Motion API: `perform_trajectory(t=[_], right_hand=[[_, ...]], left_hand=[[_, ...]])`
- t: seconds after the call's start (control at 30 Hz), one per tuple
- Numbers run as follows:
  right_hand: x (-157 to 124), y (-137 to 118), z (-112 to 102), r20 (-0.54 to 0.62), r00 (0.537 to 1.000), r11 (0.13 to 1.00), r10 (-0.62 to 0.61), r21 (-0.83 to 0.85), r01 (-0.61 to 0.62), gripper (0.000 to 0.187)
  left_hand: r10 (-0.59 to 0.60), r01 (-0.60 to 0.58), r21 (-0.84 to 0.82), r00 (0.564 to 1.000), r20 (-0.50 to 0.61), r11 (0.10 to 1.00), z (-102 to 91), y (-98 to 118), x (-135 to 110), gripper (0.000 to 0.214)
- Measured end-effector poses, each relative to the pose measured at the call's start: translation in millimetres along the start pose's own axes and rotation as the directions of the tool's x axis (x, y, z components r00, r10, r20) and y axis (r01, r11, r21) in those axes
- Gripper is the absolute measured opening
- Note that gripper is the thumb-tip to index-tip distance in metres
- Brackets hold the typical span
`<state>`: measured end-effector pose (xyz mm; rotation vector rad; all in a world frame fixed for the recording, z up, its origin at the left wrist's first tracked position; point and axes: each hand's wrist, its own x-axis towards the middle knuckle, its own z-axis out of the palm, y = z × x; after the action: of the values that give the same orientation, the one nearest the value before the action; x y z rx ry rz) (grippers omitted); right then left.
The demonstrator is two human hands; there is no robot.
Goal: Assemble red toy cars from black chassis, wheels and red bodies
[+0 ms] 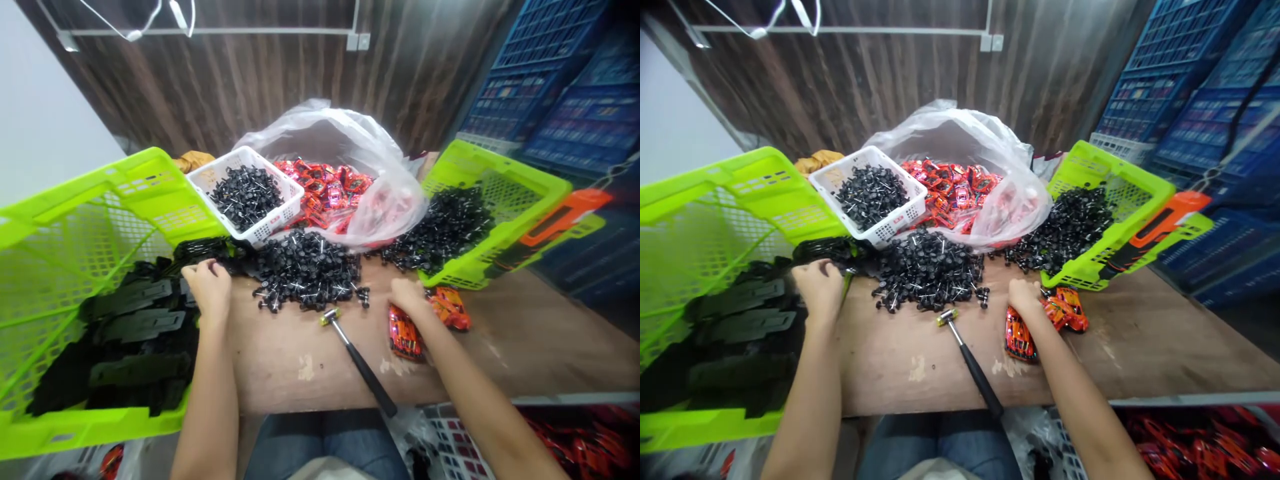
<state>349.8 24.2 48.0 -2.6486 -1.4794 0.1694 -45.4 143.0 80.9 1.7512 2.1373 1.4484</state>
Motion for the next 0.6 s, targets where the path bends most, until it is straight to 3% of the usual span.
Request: perform_trajectory(t=[0.1,0.17,0.2,0.23,0.27,0.3,0.33,0.37,0.4,0.43,0.5,0.6], right_hand=[[-3.0,-5.0,-1.4,0.013,1.000,0.995,-0.005,0.100,0.004,0.017],[-24.8,-14.0,0.0,-0.003,0.998,0.979,-0.062,0.196,0.061,0.024],[-41.0,-21.6,2.8,0.005,0.994,0.941,-0.112,0.321,0.105,0.027],[-59.9,-31.1,7.5,0.029,0.984,0.863,-0.174,0.486,0.138,0.029],[-80.2,-41.9,14.0,0.060,0.968,0.711,-0.245,0.689,0.137,0.030],[-100.5,-53.2,22.1,0.098,0.941,0.502,-0.323,0.861,0.083,0.031],[-119.4,-64.3,31.2,0.137,0.914,0.334,-0.383,0.942,-0.001,0.032],[-135.7,-74.2,40.8,0.166,0.896,0.236,-0.413,0.969,-0.071,0.031],[-148.7,-82.2,50.0,0.188,0.884,0.220,-0.427,0.970,-0.100,0.030],[-157.9,-88.2,58.3,0.193,0.886,0.270,-0.421,0.959,-0.081,0.027],[-166.5,-93.8,70.4,0.131,0.909,0.461,-0.396,0.885,0.074,0.019],[-166.0,-93.1,78.3,-0.058,0.921,0.674,-0.386,0.663,0.325,0.015]], left_hand=[[0.082,-0.081,-0.055,0.997,0.011,0.995,-29.4,0.2,-28.5,0.031],[0.107,-0.088,-0.171,0.988,0.109,0.981,-43.1,4.9,-51.2,0.029],[0.110,-0.059,-0.265,0.977,0.182,0.962,-47.5,8.2,-62.4,0.029],[0.105,-0.002,-0.368,0.960,0.259,0.930,-50.2,11.7,-73.1,0.031],[0.096,0.075,-0.458,0.936,0.339,0.886,-51.4,14.8,-82.9,0.033],[0.082,0.165,-0.528,0.907,0.413,0.833,-51.3,17.4,-91.5,0.036],[0.064,0.253,-0.573,0.878,0.474,0.780,-50.4,19.1,-98.9,0.038],[0.044,0.331,-0.597,0.849,0.526,0.731,-48.7,19.6,-105.0,0.039],[0.016,0.402,-0.609,0.826,0.564,0.684,-46.6,19.0,-109.8,0.039],[-0.015,0.469,-0.615,0.803,0.596,0.634,-44.1,17.3,-113.7,0.038],[-0.090,0.604,-0.607,0.743,0.663,0.516,-38.3,11.2,-119.1,0.035],[-0.190,0.799,-0.504,0.578,0.794,0.327,-28.5,0.3,-125.0,0.033]])
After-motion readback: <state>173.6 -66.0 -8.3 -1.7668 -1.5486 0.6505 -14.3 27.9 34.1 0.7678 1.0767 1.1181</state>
